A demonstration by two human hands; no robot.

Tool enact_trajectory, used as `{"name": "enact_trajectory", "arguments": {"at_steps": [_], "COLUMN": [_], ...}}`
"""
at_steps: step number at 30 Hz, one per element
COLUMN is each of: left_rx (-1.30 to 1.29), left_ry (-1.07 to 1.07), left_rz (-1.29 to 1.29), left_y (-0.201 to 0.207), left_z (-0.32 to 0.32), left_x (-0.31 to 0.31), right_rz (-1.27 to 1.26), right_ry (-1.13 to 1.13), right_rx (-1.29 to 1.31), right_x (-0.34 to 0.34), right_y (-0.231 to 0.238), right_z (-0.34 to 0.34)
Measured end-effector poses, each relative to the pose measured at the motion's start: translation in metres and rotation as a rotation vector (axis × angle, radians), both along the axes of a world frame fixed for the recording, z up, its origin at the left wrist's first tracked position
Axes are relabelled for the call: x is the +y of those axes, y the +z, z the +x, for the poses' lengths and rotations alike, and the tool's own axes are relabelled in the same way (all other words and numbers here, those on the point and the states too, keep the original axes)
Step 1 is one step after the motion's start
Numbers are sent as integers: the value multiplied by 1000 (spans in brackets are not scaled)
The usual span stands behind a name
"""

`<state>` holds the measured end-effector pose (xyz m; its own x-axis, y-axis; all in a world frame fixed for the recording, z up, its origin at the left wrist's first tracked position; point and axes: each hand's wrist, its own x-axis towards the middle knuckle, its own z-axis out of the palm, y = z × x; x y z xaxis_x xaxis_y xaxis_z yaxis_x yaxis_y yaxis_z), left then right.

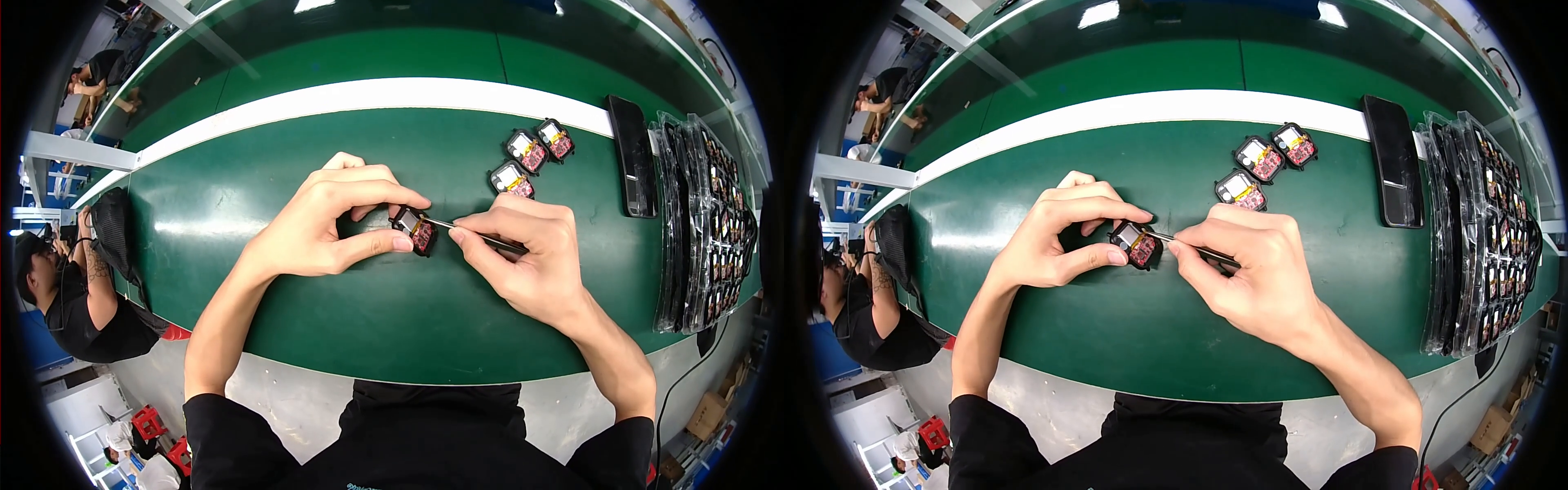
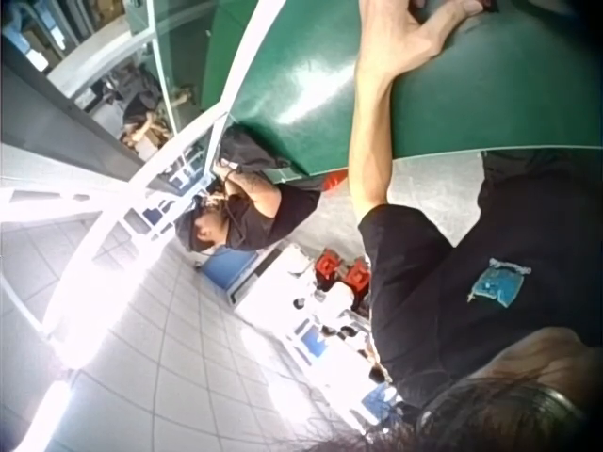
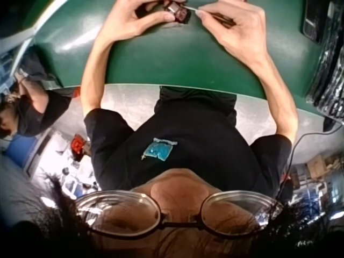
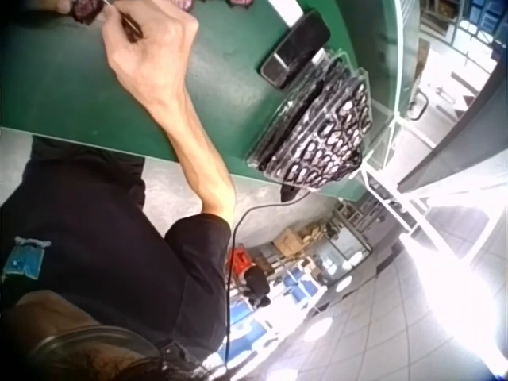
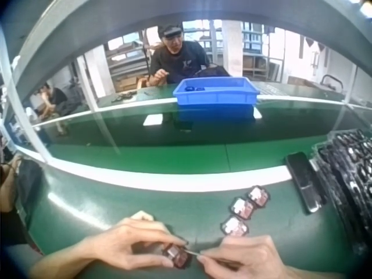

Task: Assembling small electronic components (smartwatches) using tweezers at a workbench.

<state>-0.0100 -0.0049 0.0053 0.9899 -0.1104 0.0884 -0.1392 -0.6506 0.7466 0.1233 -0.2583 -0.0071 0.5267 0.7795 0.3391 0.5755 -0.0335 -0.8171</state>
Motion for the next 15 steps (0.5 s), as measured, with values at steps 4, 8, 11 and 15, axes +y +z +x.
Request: {"name": "enact_trajectory", "arguments": {"at_steps": [4, 8, 11, 15], "left_rx": [-19, -91, -59, -55], "left_ry": [-6, -34, -34, -23], "left_rz": [12, 55, 50, 47], "left_y": [0, 0, 1, 1], "left_z": [1, 1, 1, 2], "left_x": [-1, -3, -1, -2], "right_rz": [-11, 7, -1, 7], "right_ry": [-5, 6, 0, -9], "right_rx": [11, -4, 2, 11], "right_x": [0, 0, 0, 0], "right_y": [0, 0, 2, -1], "right_z": [0, 0, -1, -1]}}
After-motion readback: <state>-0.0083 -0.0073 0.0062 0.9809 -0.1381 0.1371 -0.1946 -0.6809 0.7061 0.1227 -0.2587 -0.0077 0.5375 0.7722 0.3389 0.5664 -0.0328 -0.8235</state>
